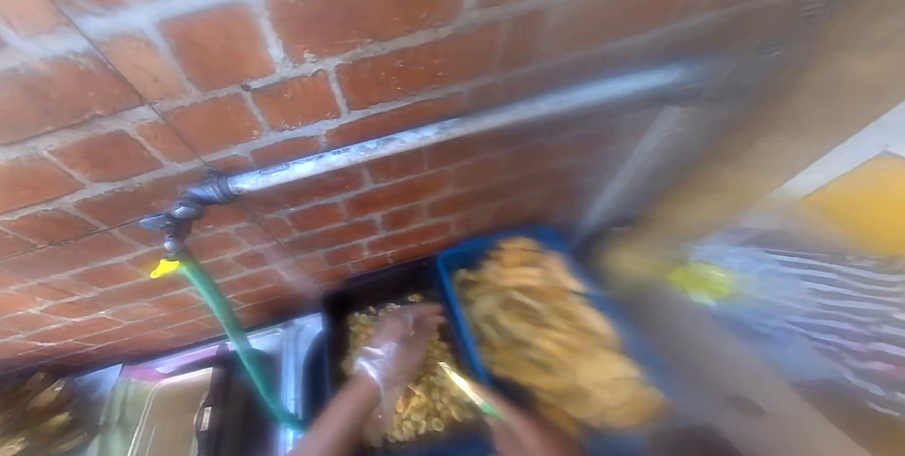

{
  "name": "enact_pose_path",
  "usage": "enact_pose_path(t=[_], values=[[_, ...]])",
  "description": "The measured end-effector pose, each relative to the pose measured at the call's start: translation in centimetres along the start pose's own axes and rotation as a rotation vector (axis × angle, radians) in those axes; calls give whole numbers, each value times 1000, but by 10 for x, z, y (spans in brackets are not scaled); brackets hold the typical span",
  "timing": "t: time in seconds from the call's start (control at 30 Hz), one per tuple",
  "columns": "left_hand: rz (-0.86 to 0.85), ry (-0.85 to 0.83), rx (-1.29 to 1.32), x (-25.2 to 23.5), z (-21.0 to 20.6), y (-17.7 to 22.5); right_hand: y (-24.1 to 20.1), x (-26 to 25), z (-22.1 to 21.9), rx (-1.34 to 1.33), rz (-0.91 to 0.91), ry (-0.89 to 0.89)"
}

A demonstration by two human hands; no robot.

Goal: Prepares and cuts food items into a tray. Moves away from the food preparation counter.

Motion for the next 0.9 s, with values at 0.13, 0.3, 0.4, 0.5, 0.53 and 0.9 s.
enact_pose_path(t=[0.13,0.3,0.4,0.5,0.53,0.9], values=[[-124,-348,-241,-51,-62,38,30,16,26,-121,58,5],[-278,-579,-530,-104,-131,42,63,36,56,-62,-42,85],[-277,-594,-596,-120,-137,37,75,45,59,-97,-37,138],[-223,-646,-662,-144,-146,30,94,50,49,-173,-37,171],[-211,-666,-686,-151,-152,28,100,51,44,-195,-38,172],[127,-817,-747,-150,-165,60,137,63,37,-319,-31,332]])
Point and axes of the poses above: each hand's wrist, its own x-axis away from the middle knuckle, its own z-axis out of the back of the hand, y = z × x, the point moved 5 cm from there along -x, towards the middle knuckle, and after that the axes turned 10 degrees about -z, right-handed, at the moved point
